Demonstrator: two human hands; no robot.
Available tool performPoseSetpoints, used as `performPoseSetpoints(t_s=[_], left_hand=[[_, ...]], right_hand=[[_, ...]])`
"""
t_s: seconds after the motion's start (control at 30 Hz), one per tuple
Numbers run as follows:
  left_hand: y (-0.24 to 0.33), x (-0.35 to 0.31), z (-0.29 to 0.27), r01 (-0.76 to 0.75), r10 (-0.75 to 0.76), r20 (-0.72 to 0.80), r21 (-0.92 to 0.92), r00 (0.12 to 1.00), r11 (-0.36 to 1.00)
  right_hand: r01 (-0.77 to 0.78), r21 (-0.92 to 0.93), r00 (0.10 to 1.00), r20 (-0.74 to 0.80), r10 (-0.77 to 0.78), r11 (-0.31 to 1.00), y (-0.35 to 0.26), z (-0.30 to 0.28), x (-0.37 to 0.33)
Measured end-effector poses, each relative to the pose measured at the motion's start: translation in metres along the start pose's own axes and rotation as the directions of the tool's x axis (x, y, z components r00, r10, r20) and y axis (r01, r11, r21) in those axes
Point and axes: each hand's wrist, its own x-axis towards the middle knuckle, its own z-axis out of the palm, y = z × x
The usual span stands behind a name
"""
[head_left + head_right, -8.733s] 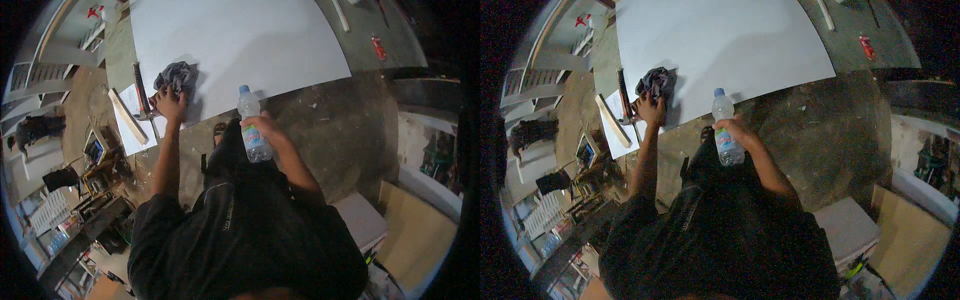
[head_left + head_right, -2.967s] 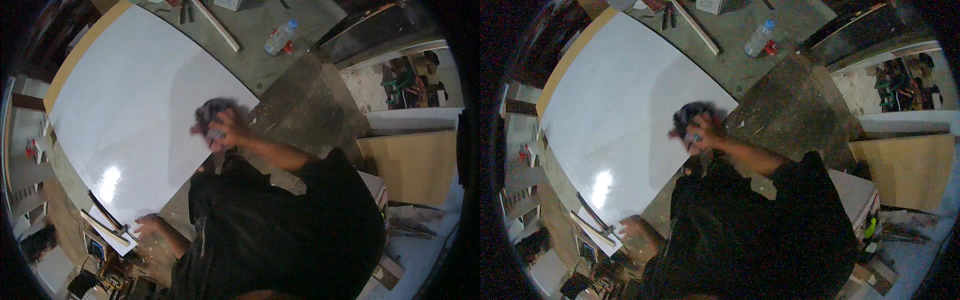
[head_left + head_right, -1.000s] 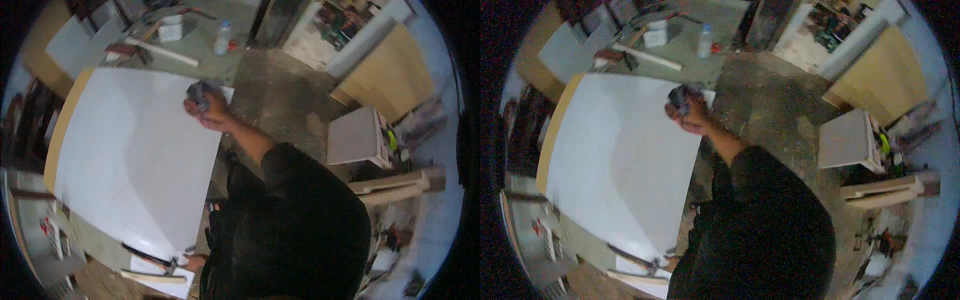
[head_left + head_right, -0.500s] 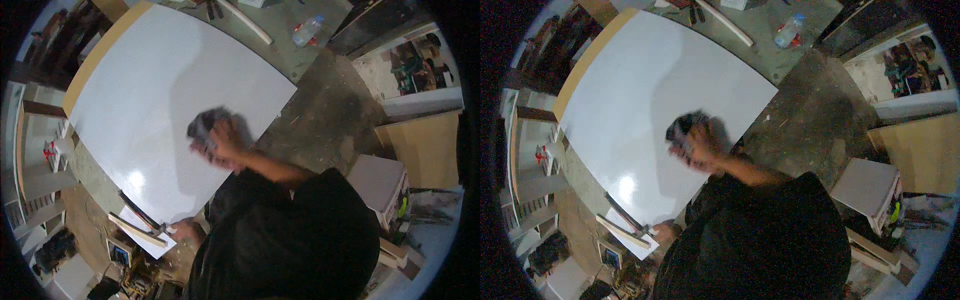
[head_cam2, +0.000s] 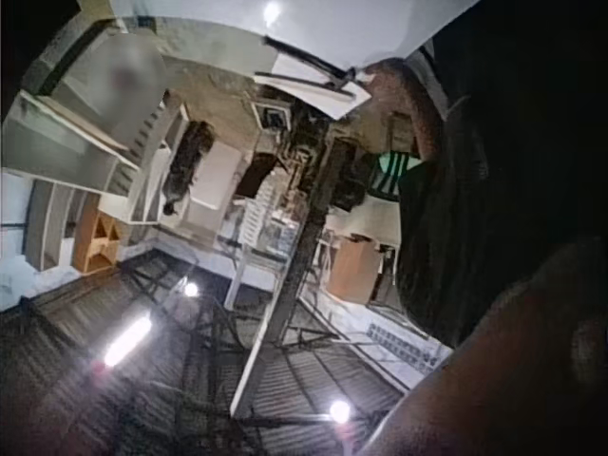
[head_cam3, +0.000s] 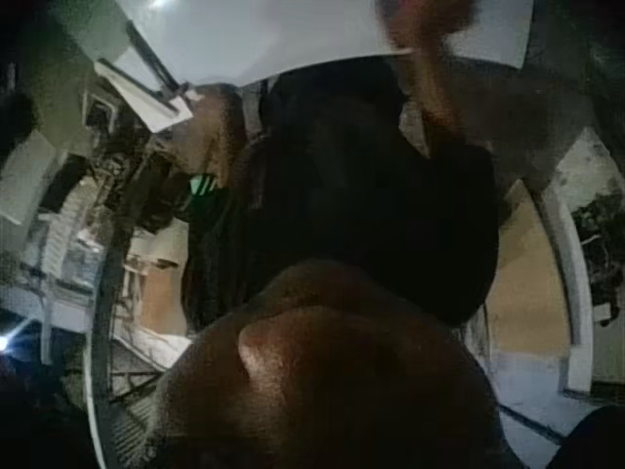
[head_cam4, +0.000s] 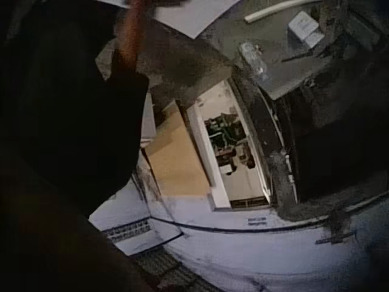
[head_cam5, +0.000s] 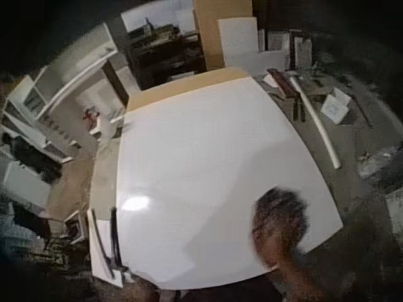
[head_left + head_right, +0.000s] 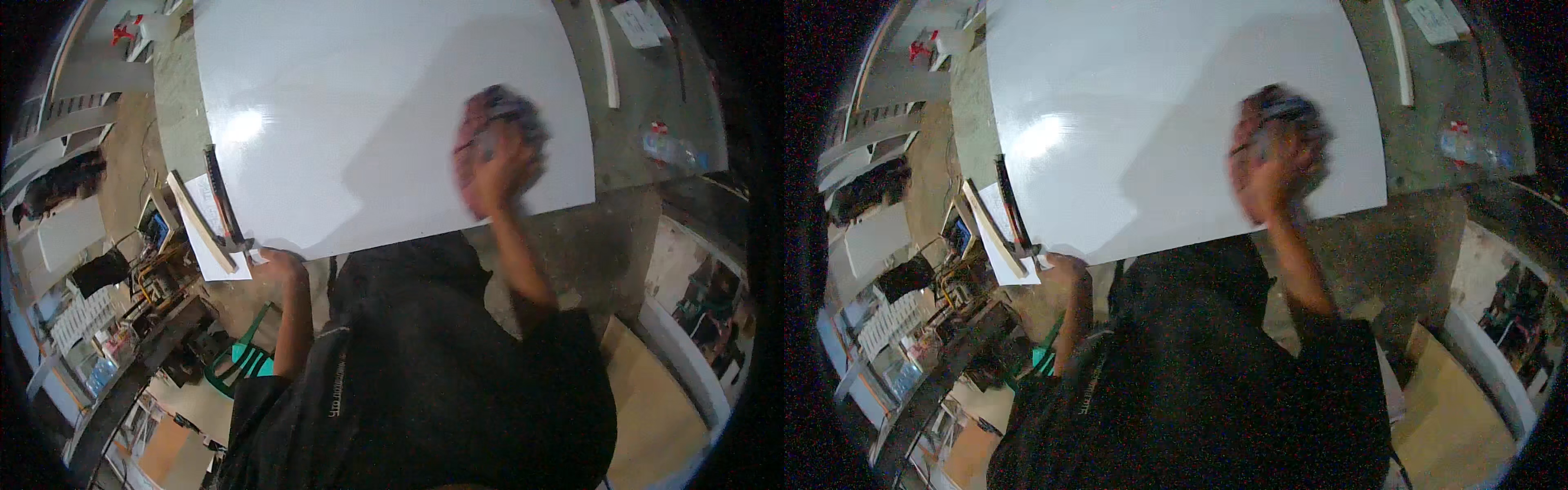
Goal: The person wipes a white and yellow board with a cloth, uses a scraper to remove a mark, and then sprays the board from a plastic bottle before continuing to wipe it.
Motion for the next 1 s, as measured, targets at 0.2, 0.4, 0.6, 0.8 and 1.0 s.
performPoseSetpoints(t_s=[0.2, 0.4, 0.6, 0.8, 1.0], left_hand=[[-0.038, 0.022, -0.007, -0.106, 0.108, -0.013, 0.117, 0.994, 0.988], [-0.044, 0.01, -0.011, -0.09, 0.081, 0.1, 0.089, 0.992, 0.992], [-0.016, 0.019, -0.013, -0.07, 0.071, 0.078, -0.019, 0.994, 0.997], [-0.059, -0.002, -0.06, 0.108, -0.102, 0.037, -0.261, 0.994, 0.959], [-0.169, -0.017, -0.131, 0.066, -0.069, 0.134, 0.029, 0.989, 0.997]], right_hand=[[0.563, 0.509, 0.71, 0.106, -0.696, 0.651, -0.196, 0.02, -0.113], [0.659, 0.584, 0.526, 0.091, -0.846, 0.473, -0.284, 0.049, -0.031], [0.473, 0.281, 0.88, -0.191, -0.435, 0.835, -0.166, 0.062, 0.124], [0.026, -0.104, 0.949, -0.31, -0.057, 0.994, -0.083, 0.087, 0.191], [0.29, 0.374, 0.957, -0.105, -0.27, 0.881, -0.327, 0.081, 0.072]])
